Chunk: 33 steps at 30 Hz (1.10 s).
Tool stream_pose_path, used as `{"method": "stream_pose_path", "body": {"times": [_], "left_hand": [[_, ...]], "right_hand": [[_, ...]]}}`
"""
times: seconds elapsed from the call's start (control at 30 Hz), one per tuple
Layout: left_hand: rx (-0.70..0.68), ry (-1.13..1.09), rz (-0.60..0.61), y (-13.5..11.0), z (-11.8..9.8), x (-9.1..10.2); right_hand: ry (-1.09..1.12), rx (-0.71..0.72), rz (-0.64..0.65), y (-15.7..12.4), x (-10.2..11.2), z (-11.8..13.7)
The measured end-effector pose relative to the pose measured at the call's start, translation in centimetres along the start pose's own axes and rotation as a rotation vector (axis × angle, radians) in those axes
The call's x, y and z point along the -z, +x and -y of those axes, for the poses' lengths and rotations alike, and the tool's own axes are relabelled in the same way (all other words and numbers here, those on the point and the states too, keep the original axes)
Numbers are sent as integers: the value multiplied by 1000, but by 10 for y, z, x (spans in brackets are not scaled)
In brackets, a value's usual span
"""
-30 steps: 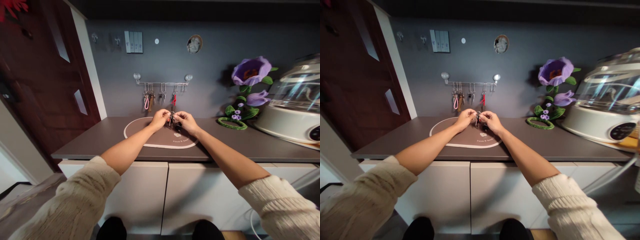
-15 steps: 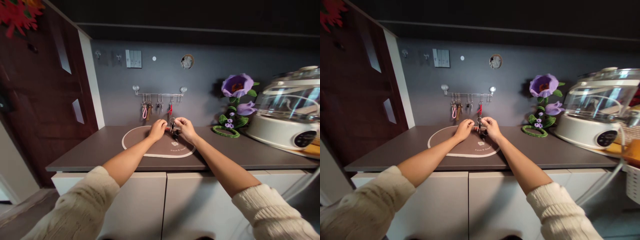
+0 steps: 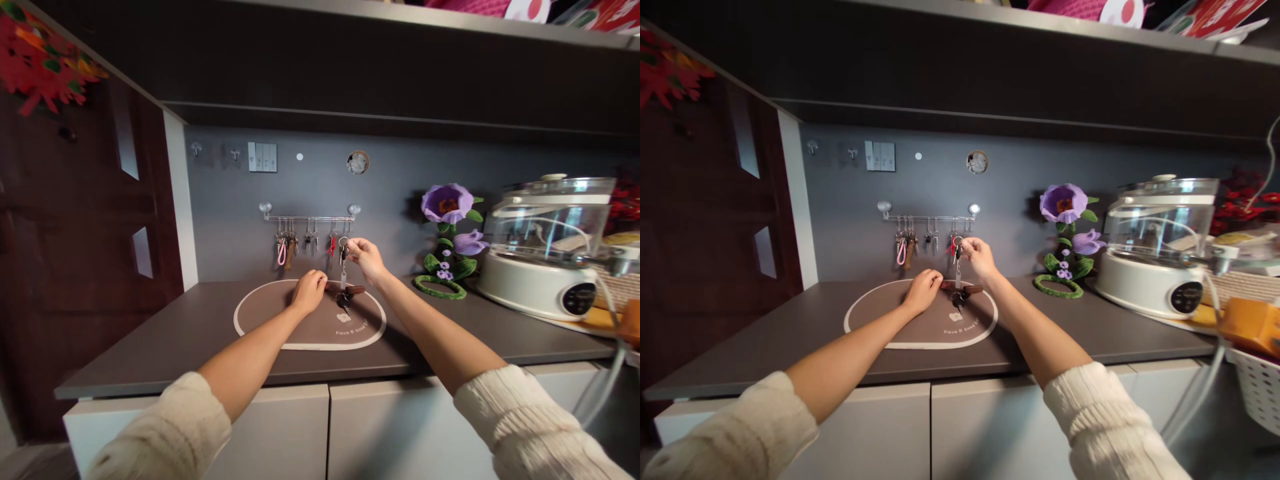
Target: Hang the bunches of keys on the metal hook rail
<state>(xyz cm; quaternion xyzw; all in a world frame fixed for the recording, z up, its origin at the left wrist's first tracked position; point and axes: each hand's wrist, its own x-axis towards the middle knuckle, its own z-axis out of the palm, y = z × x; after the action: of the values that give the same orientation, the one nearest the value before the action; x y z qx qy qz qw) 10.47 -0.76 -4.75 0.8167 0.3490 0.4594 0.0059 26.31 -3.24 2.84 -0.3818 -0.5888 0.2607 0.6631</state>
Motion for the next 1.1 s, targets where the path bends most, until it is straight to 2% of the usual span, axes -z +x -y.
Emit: {"method": "stream_pose_path", "body": {"times": [0.3, 0.63, 0.97, 1.1], "left_hand": [[11, -24, 10, -1, 1, -4], [52, -34, 5, 1, 2, -6], [59, -42, -3, 2, 2, -5], [75, -46, -9, 2, 1, -4]], "right_hand": [[99, -158, -96, 40, 1, 1], [65, -210, -174, 75, -13, -9], [-18, -211, -385, 86, -21, -22], [-44, -221, -405, 86, -21, -29]]}}
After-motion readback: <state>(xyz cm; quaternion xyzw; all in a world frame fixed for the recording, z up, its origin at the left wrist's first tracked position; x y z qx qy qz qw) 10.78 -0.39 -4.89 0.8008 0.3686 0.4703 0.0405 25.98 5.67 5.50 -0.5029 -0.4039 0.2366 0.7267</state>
